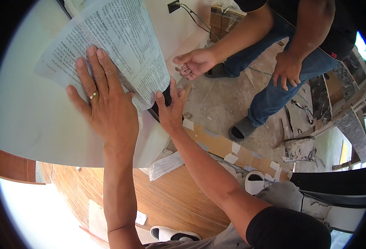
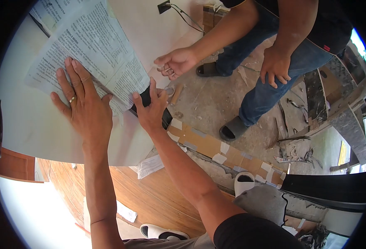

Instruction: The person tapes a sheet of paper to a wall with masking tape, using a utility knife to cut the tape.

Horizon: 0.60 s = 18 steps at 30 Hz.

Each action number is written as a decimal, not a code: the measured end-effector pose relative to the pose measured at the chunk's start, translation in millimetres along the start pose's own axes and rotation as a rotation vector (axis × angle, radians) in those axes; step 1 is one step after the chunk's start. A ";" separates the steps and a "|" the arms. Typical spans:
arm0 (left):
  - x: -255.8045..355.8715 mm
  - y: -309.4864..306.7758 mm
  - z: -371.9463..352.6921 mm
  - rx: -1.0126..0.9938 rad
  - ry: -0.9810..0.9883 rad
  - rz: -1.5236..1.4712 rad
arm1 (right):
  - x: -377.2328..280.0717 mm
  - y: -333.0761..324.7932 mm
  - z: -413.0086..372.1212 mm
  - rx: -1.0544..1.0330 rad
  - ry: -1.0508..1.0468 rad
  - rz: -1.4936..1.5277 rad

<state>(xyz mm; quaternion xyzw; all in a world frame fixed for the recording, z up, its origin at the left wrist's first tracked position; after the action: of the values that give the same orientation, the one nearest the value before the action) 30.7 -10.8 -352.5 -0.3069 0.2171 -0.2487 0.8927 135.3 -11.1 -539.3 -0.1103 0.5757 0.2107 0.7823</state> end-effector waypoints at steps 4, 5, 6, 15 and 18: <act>0.2 0.6 0.7 0.007 -0.010 -0.007 | 0.5 2.2 -0.4 0.014 -0.005 -0.027; 0.6 -0.6 1.1 0.001 -0.020 -0.016 | 0.1 2.7 0.0 0.019 -0.012 -0.012; 1.2 -1.4 1.0 -0.001 -0.019 -0.016 | -0.1 3.1 0.2 0.019 -0.010 -0.013; 2.4 -2.7 1.6 -0.008 -0.040 -0.023 | -1.2 3.4 -0.5 0.051 -0.073 -0.109; 2.5 -2.9 1.2 -0.026 -0.039 -0.013 | 0.4 4.6 -0.8 0.041 -0.041 -0.062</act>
<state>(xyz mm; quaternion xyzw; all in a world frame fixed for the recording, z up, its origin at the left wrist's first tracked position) 32.4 -13.7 -350.3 -0.3248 0.2009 -0.2458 0.8909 132.6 -7.2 -539.7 -0.1076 0.5599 0.1764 0.8024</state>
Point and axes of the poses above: each hand's wrist, its own z-axis towards the middle knuckle, its own y-axis out of the palm, x = y × z, the point moved 1 cm from there along z, towards the middle knuckle, and after that the axes turned 3 degrees about y, right-handed, at the moved point
